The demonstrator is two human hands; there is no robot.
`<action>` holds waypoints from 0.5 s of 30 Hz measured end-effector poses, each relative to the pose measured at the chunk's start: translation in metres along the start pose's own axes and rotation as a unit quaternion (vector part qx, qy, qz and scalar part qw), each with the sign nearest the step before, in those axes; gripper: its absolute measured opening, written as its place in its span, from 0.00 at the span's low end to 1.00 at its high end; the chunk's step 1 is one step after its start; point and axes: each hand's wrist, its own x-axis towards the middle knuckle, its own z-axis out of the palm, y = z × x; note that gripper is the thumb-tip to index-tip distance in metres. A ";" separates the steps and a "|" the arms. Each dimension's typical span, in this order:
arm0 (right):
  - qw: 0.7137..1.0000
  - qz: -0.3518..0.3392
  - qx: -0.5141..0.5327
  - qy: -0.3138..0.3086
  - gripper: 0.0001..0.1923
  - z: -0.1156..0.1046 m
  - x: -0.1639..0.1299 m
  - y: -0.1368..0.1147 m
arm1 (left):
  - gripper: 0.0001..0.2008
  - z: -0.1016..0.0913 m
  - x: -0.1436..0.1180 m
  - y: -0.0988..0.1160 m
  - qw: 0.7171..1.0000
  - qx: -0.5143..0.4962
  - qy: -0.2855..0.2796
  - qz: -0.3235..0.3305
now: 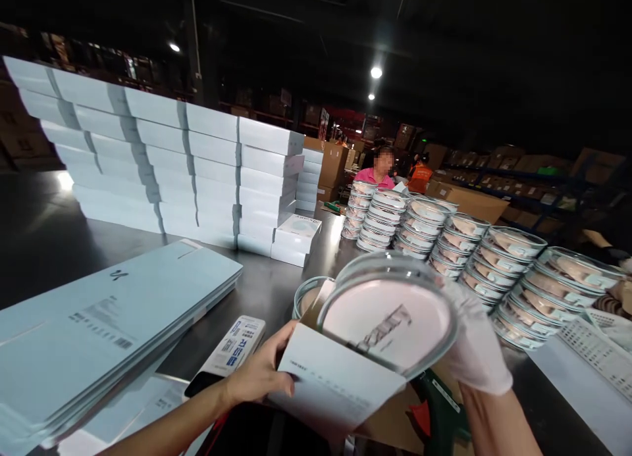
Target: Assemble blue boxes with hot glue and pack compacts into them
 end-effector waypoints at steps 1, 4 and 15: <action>0.999 -0.003 -0.006 -0.042 0.24 0.005 -0.010 0.004 | 0.46 -0.001 -0.002 -0.002 1.000 0.005 0.002 -0.002; 0.999 -0.027 -0.040 -0.018 0.24 0.017 -0.044 0.031 | 0.54 -0.005 -0.011 -0.011 1.000 0.020 0.020 -0.005; 0.999 -0.008 -0.027 0.042 0.32 0.089 -0.128 0.115 | 0.31 0.012 -0.029 0.001 0.961 0.191 0.140 0.141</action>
